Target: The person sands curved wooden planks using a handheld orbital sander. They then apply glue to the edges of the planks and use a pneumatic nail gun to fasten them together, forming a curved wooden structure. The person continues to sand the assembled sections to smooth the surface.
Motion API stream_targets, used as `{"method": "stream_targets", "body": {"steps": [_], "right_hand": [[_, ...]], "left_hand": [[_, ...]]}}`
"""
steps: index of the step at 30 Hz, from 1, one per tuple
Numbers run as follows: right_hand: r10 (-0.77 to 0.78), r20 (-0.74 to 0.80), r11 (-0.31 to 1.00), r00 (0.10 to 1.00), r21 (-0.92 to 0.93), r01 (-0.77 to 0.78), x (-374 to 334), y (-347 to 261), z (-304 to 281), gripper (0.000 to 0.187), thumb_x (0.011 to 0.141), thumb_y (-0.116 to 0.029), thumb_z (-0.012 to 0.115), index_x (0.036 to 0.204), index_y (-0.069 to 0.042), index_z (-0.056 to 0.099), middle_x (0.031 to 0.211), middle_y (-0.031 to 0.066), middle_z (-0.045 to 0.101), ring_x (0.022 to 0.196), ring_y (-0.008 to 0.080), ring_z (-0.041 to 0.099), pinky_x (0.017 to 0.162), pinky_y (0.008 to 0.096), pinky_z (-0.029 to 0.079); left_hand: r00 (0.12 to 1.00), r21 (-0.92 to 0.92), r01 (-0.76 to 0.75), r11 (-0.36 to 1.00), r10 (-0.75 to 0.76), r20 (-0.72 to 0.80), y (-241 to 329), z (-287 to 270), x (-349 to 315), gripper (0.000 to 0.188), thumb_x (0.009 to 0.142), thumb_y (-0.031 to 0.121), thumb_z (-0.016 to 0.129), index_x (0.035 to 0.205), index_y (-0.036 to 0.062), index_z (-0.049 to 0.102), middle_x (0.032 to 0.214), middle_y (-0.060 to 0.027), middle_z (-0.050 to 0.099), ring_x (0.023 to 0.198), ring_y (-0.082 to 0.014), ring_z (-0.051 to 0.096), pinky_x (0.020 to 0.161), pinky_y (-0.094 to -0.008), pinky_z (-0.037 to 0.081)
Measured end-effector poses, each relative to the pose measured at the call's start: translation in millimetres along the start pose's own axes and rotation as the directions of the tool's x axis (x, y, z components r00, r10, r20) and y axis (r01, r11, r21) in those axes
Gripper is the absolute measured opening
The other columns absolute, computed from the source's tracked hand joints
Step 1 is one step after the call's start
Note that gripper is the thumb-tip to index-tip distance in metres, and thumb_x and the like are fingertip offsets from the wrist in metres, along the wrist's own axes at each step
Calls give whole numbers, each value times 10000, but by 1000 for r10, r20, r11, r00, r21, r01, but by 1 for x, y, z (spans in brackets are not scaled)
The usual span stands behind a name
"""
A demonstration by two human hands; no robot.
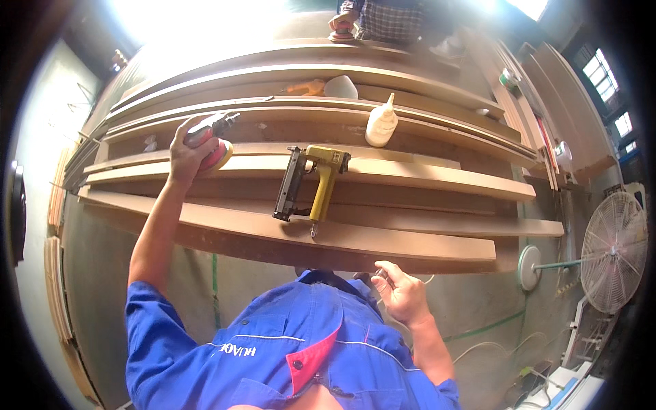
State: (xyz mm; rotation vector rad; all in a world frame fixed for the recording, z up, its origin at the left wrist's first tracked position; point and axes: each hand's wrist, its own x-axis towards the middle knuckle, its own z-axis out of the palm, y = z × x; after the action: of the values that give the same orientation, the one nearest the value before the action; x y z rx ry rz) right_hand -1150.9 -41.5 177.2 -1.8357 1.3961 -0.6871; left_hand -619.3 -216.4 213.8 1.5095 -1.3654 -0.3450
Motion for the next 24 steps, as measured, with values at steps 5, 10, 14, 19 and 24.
{"method": "stream_targets", "body": {"steps": [5, 10, 14, 19, 24], "right_hand": [[124, -158, 992, 980, 47, -118, -17, -6, 18, 333, 1010, -260, 766, 1252, -38, 710, 827, 63, 711, 712, 123, 682, 681, 292, 560], [257, -264, 966, 930, 56, -252, -38, -12, 32, 346, 1009, -281, 770, 1244, -32, 716, 794, 61, 697, 704, 123, 677, 659, 295, 551], [387, -311, 922, 868, 105, -373, -50, -20, 50, 362, 989, -304, 782, 1245, -55, 724, 868, 122, 771, 775, 228, 779, 687, 352, 599], [342, -324, 940, 882, 133, -315, -40, -21, 75, 365, 1011, -276, 763, 1268, -23, 712, 894, 111, 755, 793, 165, 724, 718, 318, 578], [315, -311, 948, 897, 139, -285, -11, -14, 71, 366, 1001, -281, 764, 1280, -49, 713, 1042, 178, 801, 952, 261, 809, 782, 341, 623]], "left_hand": [[989, 106, -7, 994, 22, -143, -102, 39, 55, 678, 733, 216, 951, 1354, 105, 704, 1261, -130, 733, 1172, -228, 697, 1048, -365, 545], [989, -99, 115, 988, -123, -78, -179, 59, 67, 719, 746, 302, 941, 1387, 102, 684, 1275, -172, 728, 1179, -304, 703, 1051, -412, 539], [999, 274, 46, 961, -48, 1, -150, 72, 67, 777, 750, 326, 935, 1421, 63, 645, 1310, -199, 700, 1209, -334, 680, 1072, -424, 522], [951, 731, -235, 641, 308, 35, -121, 65, 39, 743, 808, 289, 888, 1457, 64, 603, 1368, -229, 650, 1259, -385, 621, 1117, -471, 470], [827, 104, 16, 994, -71, 558, 64, 115, -95, 516, 866, 167, 844, 1343, 57, 682, 1095, -137, 746, 958, -232, 749, 849, -379, 608]]}}
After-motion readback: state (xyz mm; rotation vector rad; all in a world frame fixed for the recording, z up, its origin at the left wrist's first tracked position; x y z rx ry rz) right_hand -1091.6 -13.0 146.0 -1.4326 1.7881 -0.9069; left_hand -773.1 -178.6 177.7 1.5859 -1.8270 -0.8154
